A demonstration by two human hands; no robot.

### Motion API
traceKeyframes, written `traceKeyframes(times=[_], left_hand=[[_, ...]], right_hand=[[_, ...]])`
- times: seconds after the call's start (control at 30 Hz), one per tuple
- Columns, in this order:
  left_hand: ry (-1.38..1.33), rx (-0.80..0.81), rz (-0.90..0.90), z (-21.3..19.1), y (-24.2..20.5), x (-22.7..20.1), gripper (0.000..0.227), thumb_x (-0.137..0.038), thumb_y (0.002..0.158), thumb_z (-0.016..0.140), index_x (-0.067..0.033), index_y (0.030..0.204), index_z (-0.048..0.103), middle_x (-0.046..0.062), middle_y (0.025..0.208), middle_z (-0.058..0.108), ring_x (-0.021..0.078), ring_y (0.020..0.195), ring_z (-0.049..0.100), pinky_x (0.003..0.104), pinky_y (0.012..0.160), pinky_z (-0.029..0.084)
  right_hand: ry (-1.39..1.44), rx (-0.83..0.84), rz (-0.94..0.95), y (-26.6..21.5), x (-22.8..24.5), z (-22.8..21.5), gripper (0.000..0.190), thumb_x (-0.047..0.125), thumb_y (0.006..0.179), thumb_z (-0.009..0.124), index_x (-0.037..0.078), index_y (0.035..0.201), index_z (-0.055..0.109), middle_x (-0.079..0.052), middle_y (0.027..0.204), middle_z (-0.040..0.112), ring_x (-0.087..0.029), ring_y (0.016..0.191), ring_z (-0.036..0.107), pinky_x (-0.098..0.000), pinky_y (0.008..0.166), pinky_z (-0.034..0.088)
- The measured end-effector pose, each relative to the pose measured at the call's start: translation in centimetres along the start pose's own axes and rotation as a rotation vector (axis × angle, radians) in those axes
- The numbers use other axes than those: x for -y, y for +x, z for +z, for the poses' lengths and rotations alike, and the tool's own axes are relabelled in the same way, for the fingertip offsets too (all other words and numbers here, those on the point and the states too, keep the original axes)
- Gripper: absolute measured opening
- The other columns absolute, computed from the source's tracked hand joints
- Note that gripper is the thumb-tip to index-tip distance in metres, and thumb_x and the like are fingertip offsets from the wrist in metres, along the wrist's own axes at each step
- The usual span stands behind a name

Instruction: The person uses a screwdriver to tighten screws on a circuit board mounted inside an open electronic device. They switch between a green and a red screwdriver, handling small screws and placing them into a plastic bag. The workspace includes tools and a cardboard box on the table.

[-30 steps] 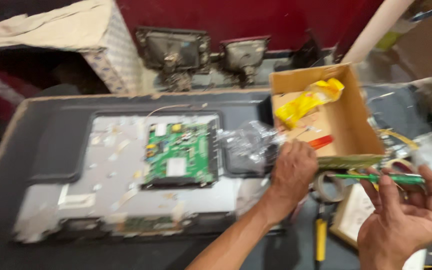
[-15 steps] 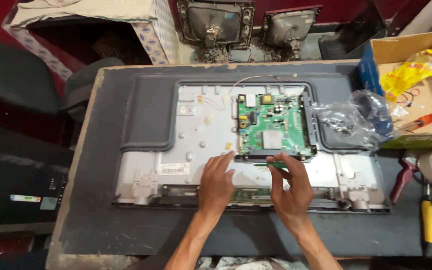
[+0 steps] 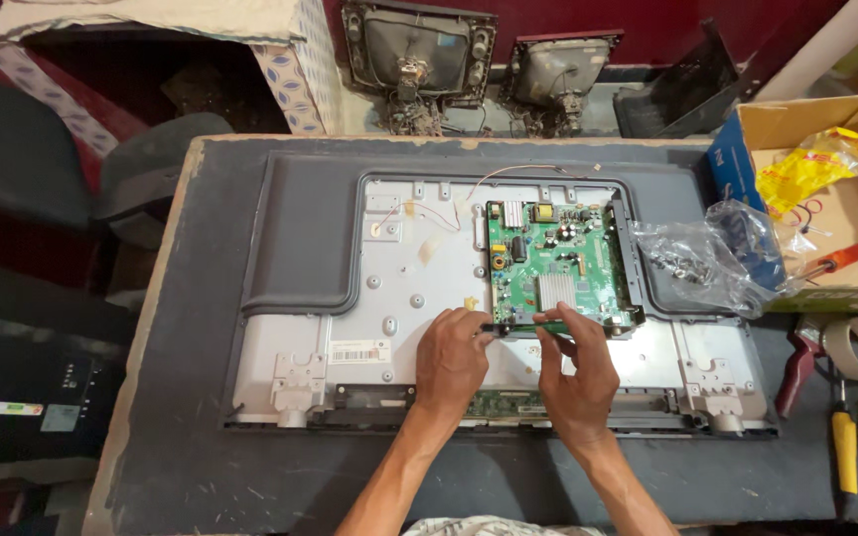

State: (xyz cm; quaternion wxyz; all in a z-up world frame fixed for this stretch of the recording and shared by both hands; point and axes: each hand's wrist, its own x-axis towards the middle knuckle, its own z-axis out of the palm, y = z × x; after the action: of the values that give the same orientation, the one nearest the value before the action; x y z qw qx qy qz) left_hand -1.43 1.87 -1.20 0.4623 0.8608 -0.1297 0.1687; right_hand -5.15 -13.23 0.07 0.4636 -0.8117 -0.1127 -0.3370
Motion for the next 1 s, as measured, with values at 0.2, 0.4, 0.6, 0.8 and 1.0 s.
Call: traceKeyframes(times=[0.2, 0.4, 0.6, 0.8, 1.0], left_hand=[[-0.017, 0.002, -0.032, -0.15, 0.17, -0.04, 0.021, 0.003, 0.073, 0.077, -0.0024, 0.092, 0.072, 0.012, 0.082, 0.069, 0.0338, 0.081, 0.066, 0.045, 0.071, 0.051], [-0.013, -0.009, -0.017, -0.28, 0.23, -0.03, 0.021, 0.003, 0.072, 0.078, -0.0018, 0.091, 0.072, 0.013, 0.083, 0.069, 0.0355, 0.082, 0.065, 0.045, 0.071, 0.05], [-0.026, -0.026, -0.019, -0.13, 0.14, 0.12, 0.021, 0.002, 0.072, 0.079, -0.0013, 0.091, 0.071, 0.013, 0.083, 0.069, 0.0352, 0.082, 0.065, 0.045, 0.072, 0.05], [-0.033, 0.006, -0.073, -0.22, 0.13, 0.01, 0.02, 0.001, 0.073, 0.079, -0.0025, 0.092, 0.072, 0.012, 0.081, 0.069, 0.0327, 0.081, 0.066, 0.044, 0.071, 0.05], [-0.053, 0.003, -0.074, -0.31, 0.13, 0.04, 0.021, 0.001, 0.073, 0.079, -0.0025, 0.093, 0.072, 0.012, 0.082, 0.069, 0.032, 0.08, 0.066, 0.043, 0.071, 0.051]], right_hand=[[-0.006, 0.006, 0.025, -0.03, -0.29, 0.16, 0.042, -0.01, 0.097, 0.064, 0.001, 0.137, 0.054, -0.014, 0.119, 0.065, -0.022, 0.109, 0.072, -0.0288, 0.083, 0.066], [0.013, -0.001, 0.033, -0.33, -0.26, 0.14, 0.042, -0.01, 0.098, 0.064, -0.001, 0.137, 0.054, -0.014, 0.119, 0.064, -0.022, 0.109, 0.071, -0.0292, 0.085, 0.066], [0.036, 0.016, 0.033, -0.49, -0.49, 0.24, 0.042, -0.01, 0.098, 0.064, -0.001, 0.137, 0.054, -0.015, 0.12, 0.064, -0.023, 0.11, 0.072, -0.028, 0.082, 0.066], [0.022, 0.007, 0.024, -0.47, -0.57, 0.11, 0.041, -0.009, 0.098, 0.064, -0.001, 0.137, 0.053, -0.015, 0.12, 0.064, -0.023, 0.111, 0.071, -0.0286, 0.083, 0.067], [0.005, -0.005, 0.027, -0.49, -0.5, 0.13, 0.041, -0.009, 0.099, 0.064, 0.0, 0.137, 0.053, -0.015, 0.119, 0.063, -0.023, 0.11, 0.071, -0.0293, 0.084, 0.067]])
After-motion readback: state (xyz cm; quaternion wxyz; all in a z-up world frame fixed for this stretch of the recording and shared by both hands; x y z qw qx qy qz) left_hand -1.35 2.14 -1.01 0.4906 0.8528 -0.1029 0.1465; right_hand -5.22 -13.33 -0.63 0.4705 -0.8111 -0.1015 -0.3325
